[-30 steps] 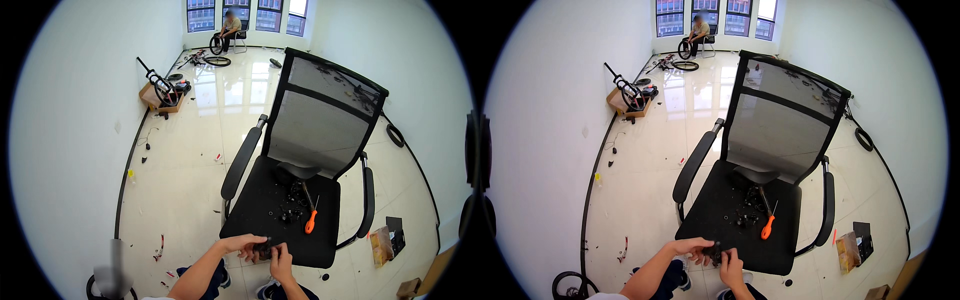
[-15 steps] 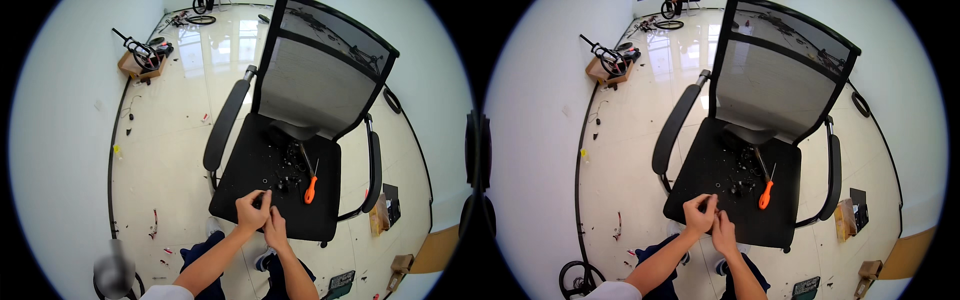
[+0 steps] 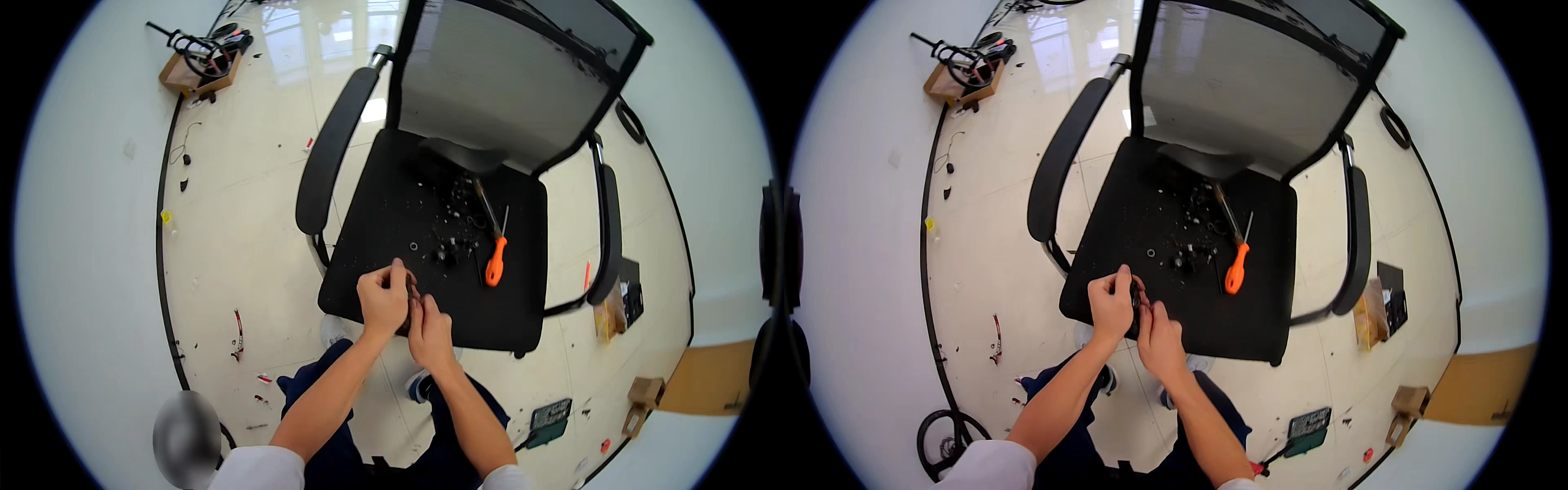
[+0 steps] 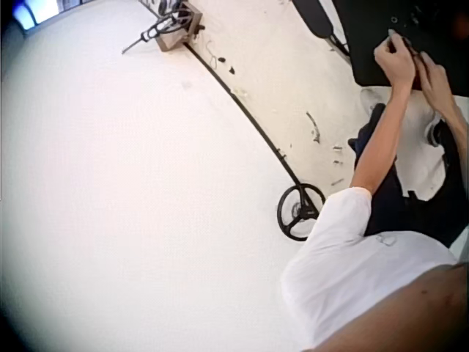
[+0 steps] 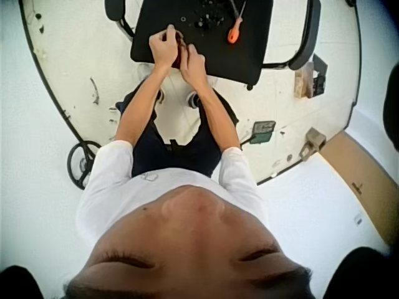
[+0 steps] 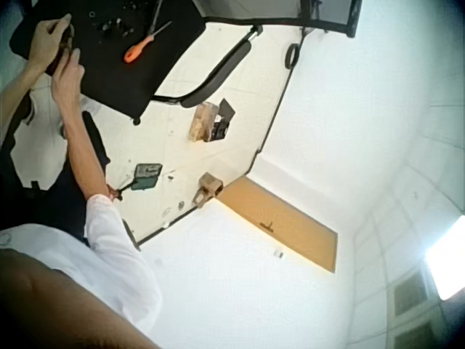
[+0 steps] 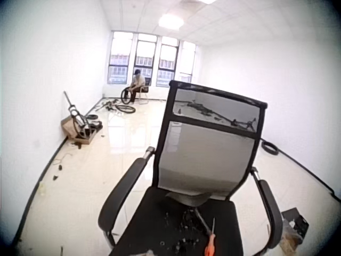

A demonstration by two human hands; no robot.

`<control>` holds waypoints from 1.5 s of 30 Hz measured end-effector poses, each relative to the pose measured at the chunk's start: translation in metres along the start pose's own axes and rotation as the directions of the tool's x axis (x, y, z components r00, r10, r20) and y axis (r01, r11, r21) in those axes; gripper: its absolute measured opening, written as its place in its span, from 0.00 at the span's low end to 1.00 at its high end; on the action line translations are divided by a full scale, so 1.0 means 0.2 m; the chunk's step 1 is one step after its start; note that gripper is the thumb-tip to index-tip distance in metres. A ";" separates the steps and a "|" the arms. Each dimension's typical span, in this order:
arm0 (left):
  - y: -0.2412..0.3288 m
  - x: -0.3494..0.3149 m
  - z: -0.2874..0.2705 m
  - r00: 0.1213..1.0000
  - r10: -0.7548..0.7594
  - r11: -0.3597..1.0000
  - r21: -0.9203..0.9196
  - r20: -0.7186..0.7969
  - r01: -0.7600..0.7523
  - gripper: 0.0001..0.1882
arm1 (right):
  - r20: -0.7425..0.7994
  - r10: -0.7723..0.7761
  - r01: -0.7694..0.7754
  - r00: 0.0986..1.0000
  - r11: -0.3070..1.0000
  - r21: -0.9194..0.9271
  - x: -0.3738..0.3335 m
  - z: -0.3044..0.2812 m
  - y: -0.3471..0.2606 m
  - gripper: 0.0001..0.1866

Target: The person sits on a chair and assembles a small mechanical component using a screwdriver and pliers. They insert screws, tighten them, and adjust parts while handling small hardware pieces on the chair seat.

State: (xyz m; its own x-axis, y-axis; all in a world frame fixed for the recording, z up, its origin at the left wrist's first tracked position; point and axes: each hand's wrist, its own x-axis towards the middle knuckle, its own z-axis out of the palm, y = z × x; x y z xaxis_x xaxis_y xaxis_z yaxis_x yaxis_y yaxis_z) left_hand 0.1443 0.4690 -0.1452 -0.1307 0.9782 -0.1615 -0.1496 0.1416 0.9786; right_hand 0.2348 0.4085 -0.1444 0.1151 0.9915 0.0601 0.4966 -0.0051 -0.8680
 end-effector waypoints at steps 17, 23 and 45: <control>-0.16 0.15 0.11 0.985 0.167 0.978 0.118 0.042 -0.171 0.11 | 0.149 0.229 -0.268 0.962 0.899 0.347 0.13 0.12 0.30 0.15; -0.15 0.14 0.06 0.957 -0.281 0.930 -0.227 0.073 0.290 0.08 | -0.009 0.115 -0.114 0.993 0.991 0.074 0.10 0.15 0.20 0.15; 0.08 0.05 0.01 0.996 0.044 0.975 0.221 -0.078 -0.025 0.07 | 0.467 0.516 -0.583 0.718 0.078 0.809 0.11 0.10 -0.02 0.04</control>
State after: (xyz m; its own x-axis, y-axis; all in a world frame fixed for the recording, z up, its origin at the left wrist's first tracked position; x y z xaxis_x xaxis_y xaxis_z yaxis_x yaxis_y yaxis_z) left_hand 0.1419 0.4819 -0.1315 -0.2134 0.9685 -0.1282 0.0744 0.1470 0.9863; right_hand 0.2172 0.4322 -0.1492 -0.0634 0.7699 -0.6350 -0.7246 -0.4730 -0.5012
